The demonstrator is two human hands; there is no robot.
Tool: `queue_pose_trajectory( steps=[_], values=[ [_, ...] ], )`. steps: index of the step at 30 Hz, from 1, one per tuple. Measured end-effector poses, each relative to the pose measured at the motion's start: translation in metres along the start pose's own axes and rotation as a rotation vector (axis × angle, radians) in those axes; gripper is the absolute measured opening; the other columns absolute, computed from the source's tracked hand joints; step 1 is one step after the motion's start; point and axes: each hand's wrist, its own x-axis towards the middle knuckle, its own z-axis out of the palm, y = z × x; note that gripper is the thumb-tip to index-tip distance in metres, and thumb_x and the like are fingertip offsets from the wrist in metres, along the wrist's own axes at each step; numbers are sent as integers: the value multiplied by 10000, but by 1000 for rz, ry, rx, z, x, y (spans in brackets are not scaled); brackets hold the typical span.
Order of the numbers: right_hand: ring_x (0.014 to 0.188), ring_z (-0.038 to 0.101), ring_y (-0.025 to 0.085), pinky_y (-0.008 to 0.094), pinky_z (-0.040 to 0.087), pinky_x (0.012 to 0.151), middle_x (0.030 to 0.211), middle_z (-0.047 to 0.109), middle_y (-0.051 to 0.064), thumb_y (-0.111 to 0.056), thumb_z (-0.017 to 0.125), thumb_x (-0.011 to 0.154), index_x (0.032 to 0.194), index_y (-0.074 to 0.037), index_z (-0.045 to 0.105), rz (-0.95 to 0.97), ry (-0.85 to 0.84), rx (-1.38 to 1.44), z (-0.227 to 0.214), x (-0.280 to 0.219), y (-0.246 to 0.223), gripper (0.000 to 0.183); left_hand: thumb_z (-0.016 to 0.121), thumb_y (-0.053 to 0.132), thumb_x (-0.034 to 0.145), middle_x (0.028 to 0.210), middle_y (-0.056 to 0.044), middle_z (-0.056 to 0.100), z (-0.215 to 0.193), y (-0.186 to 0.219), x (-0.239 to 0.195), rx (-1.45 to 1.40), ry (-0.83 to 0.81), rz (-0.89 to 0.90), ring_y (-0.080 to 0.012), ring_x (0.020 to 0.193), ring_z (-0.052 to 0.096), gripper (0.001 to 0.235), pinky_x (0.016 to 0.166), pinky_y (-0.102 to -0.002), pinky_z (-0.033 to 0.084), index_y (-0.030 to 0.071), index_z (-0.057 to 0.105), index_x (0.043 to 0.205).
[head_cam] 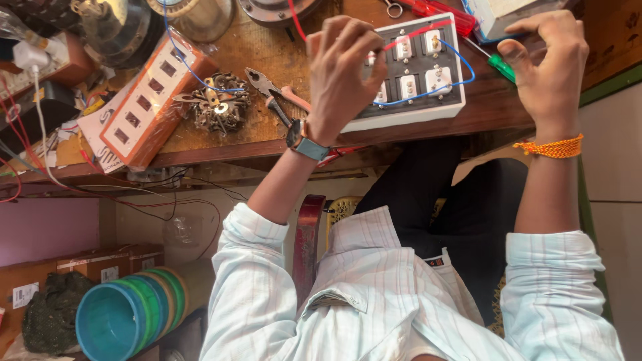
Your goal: The person strips the insulation from blue and red wires using pliers, then uses a screwdriver to connect the wires to terminals on a multi-socket electrical board. The person repeats this process for multiple sockets, securing each wire into place.
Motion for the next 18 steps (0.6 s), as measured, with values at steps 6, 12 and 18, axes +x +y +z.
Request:
queue_pose_trajectory(
  steps=[6,12,18],
  values=[
    [1146,510,283,413,437,1026,1160,623,126,-619,561,1096,1078,-33,751,-25,33,-134,-9,-23,-3,616,708,147,876,1119,26,687,-42,-2,-4,35,106,-76,-213,1196,531,78,988,-398,378,143,675,946],
    [895,572,161,266,468,797,1057,635,68,-551,597,1116,1072,15,634,143,62,222,-30,-17,-40,569,679,111,909,1109,-9,679,-117,-14,-34,14,319,-145,-218,1206,534,57,1050,-415,407,101,663,962],
    [776,547,101,199,421,727,958,621,48,-402,580,1191,1056,-12,625,211,-81,328,-56,-1,-130,415,622,236,1022,1084,-58,659,-169,-37,-59,-248,485,-267,-174,1067,568,179,954,-368,477,59,648,1026]
  ],
)
